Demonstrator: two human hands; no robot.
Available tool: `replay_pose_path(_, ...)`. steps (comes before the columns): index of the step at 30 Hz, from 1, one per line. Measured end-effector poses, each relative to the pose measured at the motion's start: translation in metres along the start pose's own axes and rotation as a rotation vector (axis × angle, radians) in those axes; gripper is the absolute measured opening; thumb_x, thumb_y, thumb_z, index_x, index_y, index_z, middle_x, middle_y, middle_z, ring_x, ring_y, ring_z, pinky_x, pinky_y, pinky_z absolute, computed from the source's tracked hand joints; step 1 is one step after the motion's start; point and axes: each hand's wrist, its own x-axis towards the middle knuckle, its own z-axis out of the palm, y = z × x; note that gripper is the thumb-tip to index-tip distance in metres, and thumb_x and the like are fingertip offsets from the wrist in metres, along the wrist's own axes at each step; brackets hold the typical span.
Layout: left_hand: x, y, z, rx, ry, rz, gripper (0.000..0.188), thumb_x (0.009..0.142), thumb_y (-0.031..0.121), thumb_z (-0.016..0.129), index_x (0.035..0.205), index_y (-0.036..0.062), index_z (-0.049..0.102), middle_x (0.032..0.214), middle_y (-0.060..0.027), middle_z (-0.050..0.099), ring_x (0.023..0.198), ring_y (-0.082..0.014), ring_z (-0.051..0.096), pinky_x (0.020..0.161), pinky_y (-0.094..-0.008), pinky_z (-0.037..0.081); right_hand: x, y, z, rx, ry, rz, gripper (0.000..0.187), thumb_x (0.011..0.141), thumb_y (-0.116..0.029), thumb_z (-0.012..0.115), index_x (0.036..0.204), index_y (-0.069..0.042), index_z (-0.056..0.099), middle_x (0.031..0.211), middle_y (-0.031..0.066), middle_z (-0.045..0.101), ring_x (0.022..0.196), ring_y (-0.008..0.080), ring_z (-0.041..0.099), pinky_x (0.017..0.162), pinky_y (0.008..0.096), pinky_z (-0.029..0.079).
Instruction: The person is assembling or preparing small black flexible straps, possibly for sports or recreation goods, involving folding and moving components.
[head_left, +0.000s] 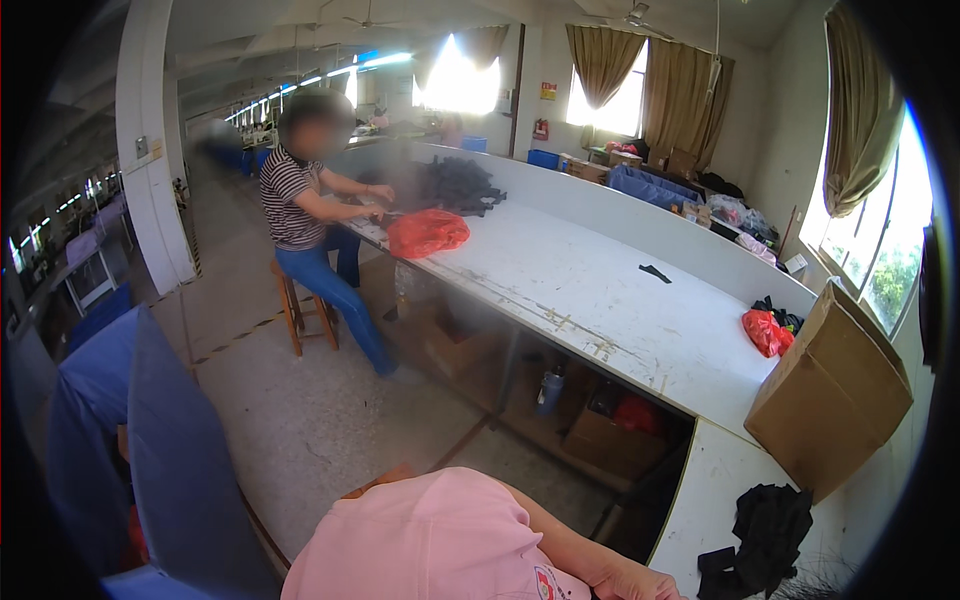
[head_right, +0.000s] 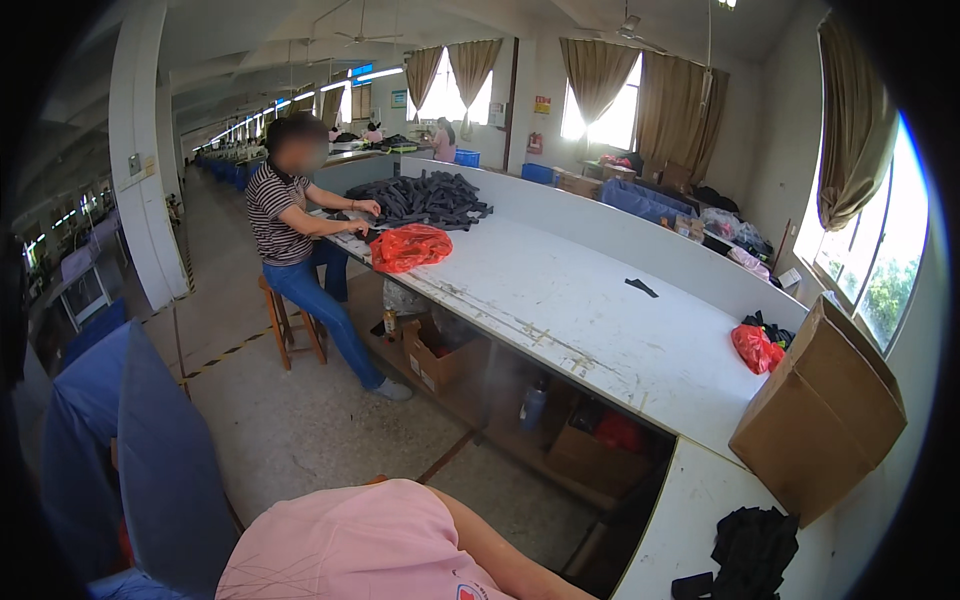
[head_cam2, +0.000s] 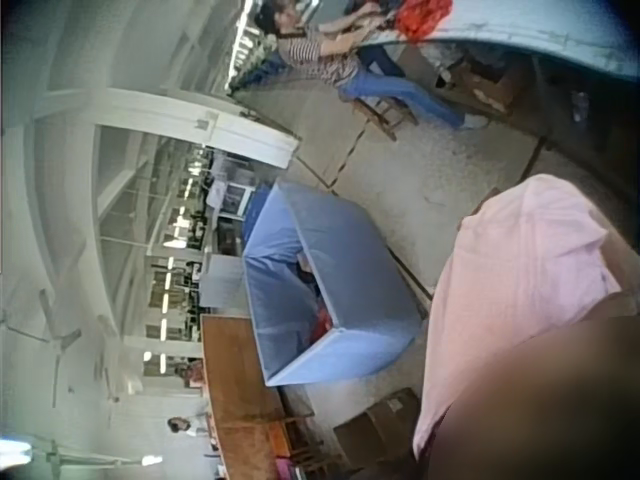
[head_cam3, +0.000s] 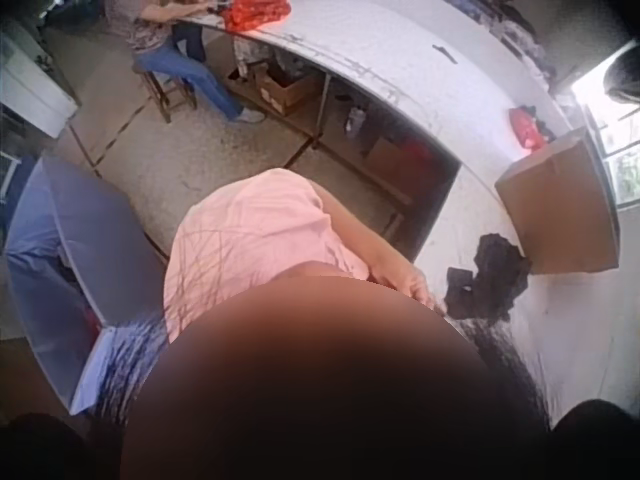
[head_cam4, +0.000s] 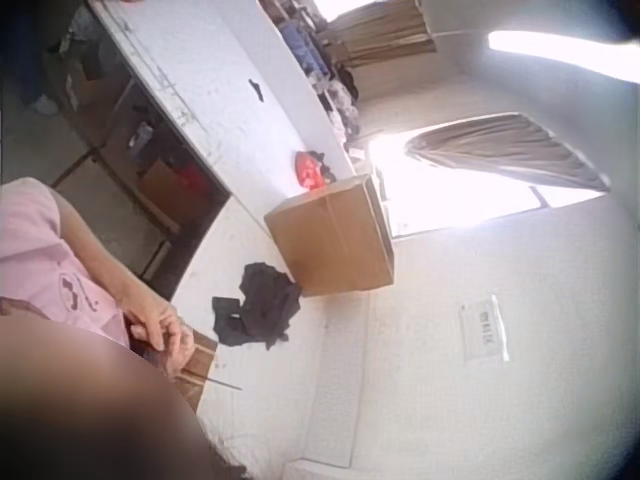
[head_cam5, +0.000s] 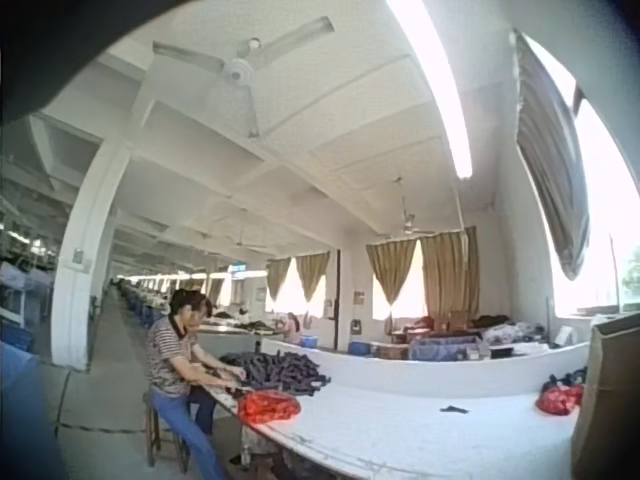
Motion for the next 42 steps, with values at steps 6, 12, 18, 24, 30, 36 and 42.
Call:
replay_pose_path(6,-0.026,0.001,0.016,-0.032,0.038,-0.052,0.039,0.071,0.008,0.057,0.109,-0.0007,0.050,0.103,-0.0081,0.058,0.047,-0.0054,0.045,0.040,-0.0145,0.034,-0.028,0.012,-0.001,-0.011,0.003,0.000,0.020,0.079,-0.010,0.047,0.091,0.005,0.052,0.085,0.0087,0.055,0.069,0.0160,0.054,0.058,0.0269,0.045)
replay_pose_path(12,-0.041,0.018,0.038,-0.070,0.016,-0.173,0.028,0.074,0.003,0.047,0.102,-0.0013,0.047,0.079,-0.0060,0.055,0.035,-0.0046,0.038,0.029,-0.0174,0.027,-0.118,-0.009,0.005,-0.134,0.226,-0.127,0.018,0.079,-0.006,0.046,0.091,0.006,0.052,0.086,0.0093,0.056,0.070,0.0156,0.054,0.058,0.0273,0.045)
replay_pose_path(18,-0.050,0.014,0.011,0.006,0.216,-0.347,0.029,0.084,0.015,0.047,0.110,0.0026,0.049,0.067,-0.0011,0.054,0.042,-0.0031,0.043,0.036,-0.0156,0.032,-0.110,-0.039,0.163,-0.243,1.166,-0.058,0.021,0.083,-0.018,0.051,0.092,0.000,0.056,0.073,0.0004,0.055,0.058,0.0059,0.049,0.052,0.0210,0.040)
replay_pose_path(24,0.011,0.021,0.039,-0.160,-0.047,-0.476,0.029,0.084,0.012,0.047,0.110,-0.0009,0.045,0.072,-0.0087,0.057,0.036,-0.0056,0.042,0.032,-0.0163,0.032,-0.140,-0.079,0.197,-0.566,1.348,-0.233,0.015,0.083,-0.016,0.051,0.075,-0.004,0.052,0.064,-0.0012,0.050,0.057,0.0060,0.046,0.050,0.0189,0.036)
replay_pose_path(30,0.068,0.066,0.102,-0.210,-0.181,-0.314,0.028,0.086,0.013,0.044,0.112,0.0015,0.043,0.063,-0.0023,0.051,0.039,-0.0052,0.038,0.033,-0.0182,0.029,-0.110,-0.174,0.239,-1.172,1.509,-0.490,0.015,0.082,-0.013,0.053,0.072,-0.002,0.051,0.063,-0.0012,0.049,0.057,0.0047,0.043,0.050,0.0205,0.035)
replay_pose_path(36,0.121,0.042,0.070,-0.377,-0.002,-0.515,0.025,0.084,0.004,0.042,0.108,-0.0018,0.044,0.065,-0.0059,0.052,0.035,-0.0049,0.031,0.030,-0.0174,0.025,-0.132,-0.184,0.168,-0.644,1.546,-0.401,0.018,0.084,-0.018,0.051,0.071,-0.005,0.053,0.060,-0.0025,0.047,0.054,0.0046,0.040,0.050,0.0194,0.032)
replay_pose_path(42,0.114,0.012,0.035,-0.370,-0.064,-0.535,0.026,0.083,0.001,0.041,0.108,-0.0009,0.045,0.075,-0.0085,0.056,0.033,-0.0043,0.031,0.032,-0.0178,0.026,-0.144,-0.151,0.148,-0.540,1.533,-0.387,0.020,0.085,-0.019,0.048,0.072,-0.005,0.052,0.058,-0.0025,0.045,0.052,0.0050,0.039,0.049,0.0195,0.031)
